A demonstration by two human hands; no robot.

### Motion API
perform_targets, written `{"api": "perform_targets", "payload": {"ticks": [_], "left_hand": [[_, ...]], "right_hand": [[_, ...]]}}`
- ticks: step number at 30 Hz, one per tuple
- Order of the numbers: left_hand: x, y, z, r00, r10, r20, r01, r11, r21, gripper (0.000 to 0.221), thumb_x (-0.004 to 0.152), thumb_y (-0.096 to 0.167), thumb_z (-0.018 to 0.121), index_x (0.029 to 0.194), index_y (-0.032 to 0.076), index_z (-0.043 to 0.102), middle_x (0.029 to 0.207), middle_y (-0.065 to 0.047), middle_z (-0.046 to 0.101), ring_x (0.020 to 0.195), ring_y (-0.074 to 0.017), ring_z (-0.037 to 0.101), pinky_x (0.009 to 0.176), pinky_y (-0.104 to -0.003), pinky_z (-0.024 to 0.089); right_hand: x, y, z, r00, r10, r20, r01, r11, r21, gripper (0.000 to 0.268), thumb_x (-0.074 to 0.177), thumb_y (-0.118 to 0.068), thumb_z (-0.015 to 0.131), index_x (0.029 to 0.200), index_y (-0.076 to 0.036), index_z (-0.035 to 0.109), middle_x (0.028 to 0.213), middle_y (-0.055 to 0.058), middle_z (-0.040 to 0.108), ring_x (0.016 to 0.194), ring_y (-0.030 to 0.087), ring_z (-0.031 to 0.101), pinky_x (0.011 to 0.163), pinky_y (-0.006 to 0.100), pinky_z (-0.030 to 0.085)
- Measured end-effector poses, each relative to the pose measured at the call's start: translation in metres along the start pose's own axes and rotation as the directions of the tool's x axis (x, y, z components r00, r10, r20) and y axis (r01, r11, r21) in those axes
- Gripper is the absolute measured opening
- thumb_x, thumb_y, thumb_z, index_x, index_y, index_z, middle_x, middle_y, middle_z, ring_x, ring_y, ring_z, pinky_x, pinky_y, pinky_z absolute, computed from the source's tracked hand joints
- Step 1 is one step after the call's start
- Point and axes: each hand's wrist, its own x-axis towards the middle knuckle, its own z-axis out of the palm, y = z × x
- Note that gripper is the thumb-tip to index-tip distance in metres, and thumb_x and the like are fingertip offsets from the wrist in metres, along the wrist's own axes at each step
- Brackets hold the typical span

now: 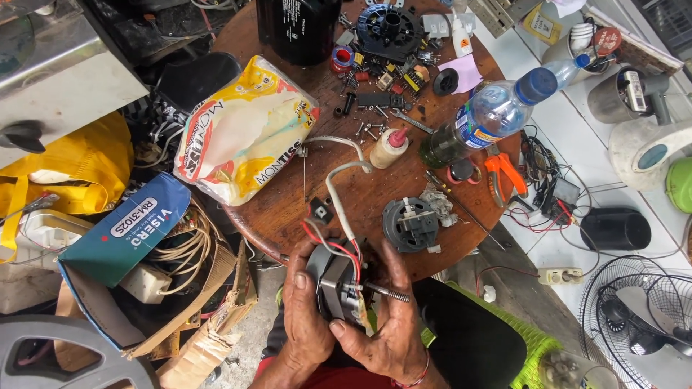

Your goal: The person is repairing a fan motor by lubricating the shaft and assembling the housing components using a screwdriver.

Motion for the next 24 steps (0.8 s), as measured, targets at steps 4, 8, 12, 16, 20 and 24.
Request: {"api": "perform_targets", "payload": {"ticks": [4,8,12,16,20,24], "left_hand": [[0.005,-0.002,0.0,0.991,-0.117,0.062,0.125,0.982,-0.143,0.066,0.099,0.055,0.044,0.131,-0.001,0.06,0.124,-0.015,0.069,0.114,-0.0228,0.066,0.103,-0.036,0.049],[0.007,-0.001,0.001,0.992,-0.099,0.083,0.098,0.995,0.014,0.064,0.101,0.05,0.038,0.133,0.001,0.062,0.132,-0.015,0.069,0.127,-0.0242,0.062,0.114,-0.037,0.042],[0.006,0.0,0.006,0.989,-0.124,0.076,0.124,0.992,0.013,0.061,0.101,0.05,0.04,0.13,0.002,0.062,0.127,-0.014,0.071,0.122,-0.0229,0.065,0.111,-0.036,0.045],[0.0,-0.002,0.01,0.99,-0.107,0.096,0.12,0.983,-0.14,0.056,0.101,0.046,0.046,0.13,0.0,0.06,0.124,-0.014,0.069,0.118,-0.0237,0.064,0.109,-0.038,0.046],[0.004,0.004,0.012,0.993,-0.018,0.116,0.02,1.0,-0.008,0.06,0.103,0.05,0.042,0.134,0.001,0.058,0.136,-0.015,0.063,0.133,-0.0256,0.057,0.12,-0.04,0.036],[0.0,0.001,0.01,0.988,-0.069,0.138,0.081,0.993,-0.081,0.058,0.102,0.048,0.043,0.131,0.0,0.059,0.126,-0.015,0.066,0.121,-0.0246,0.062,0.11,-0.038,0.044]], "right_hand": [[0.002,0.003,-0.013,0.991,-0.135,-0.002,0.12,0.881,-0.457,0.097,0.086,-0.041,0.076,0.154,0.006,0.025,0.151,0.026,0.048,0.141,0.036,0.054,0.12,0.043,0.045],[0.002,0.006,-0.019,0.986,-0.169,0.009,0.145,0.815,-0.561,0.094,0.086,-0.049,0.074,0.151,0.004,0.033,0.145,0.024,0.053,0.136,0.035,0.057,0.117,0.044,0.049],[0.002,0.003,-0.019,0.993,-0.122,-0.009,0.099,0.843,-0.529,0.091,0.086,-0.048,0.074,0.149,0.005,0.037,0.146,0.023,0.053,0.138,0.034,0.055,0.118,0.044,0.047],[0.0,0.0,-0.022,0.994,-0.107,-0.018,0.085,0.869,-0.487,0.093,0.085,-0.046,0.076,0.151,0.006,0.036,0.148,0.024,0.051,0.142,0.035,0.053,0.122,0.044,0.045],[-0.01,0.012,-0.034,0.994,-0.107,0.027,0.103,0.822,-0.56,0.097,0.086,-0.051,0.075,0.153,0.005,0.034,0.156,0.026,0.046,0.149,0.041,0.045,0.125,0.052,0.038],[-0.019,0.017,-0.035,0.994,-0.105,0.017,0.095,0.801,-0.592,0.1,0.085,-0.051,0.076,0.155,0.005,0.032,0.158,0.027,0.043,0.152,0.042,0.039,0.127,0.052,0.035]]}}
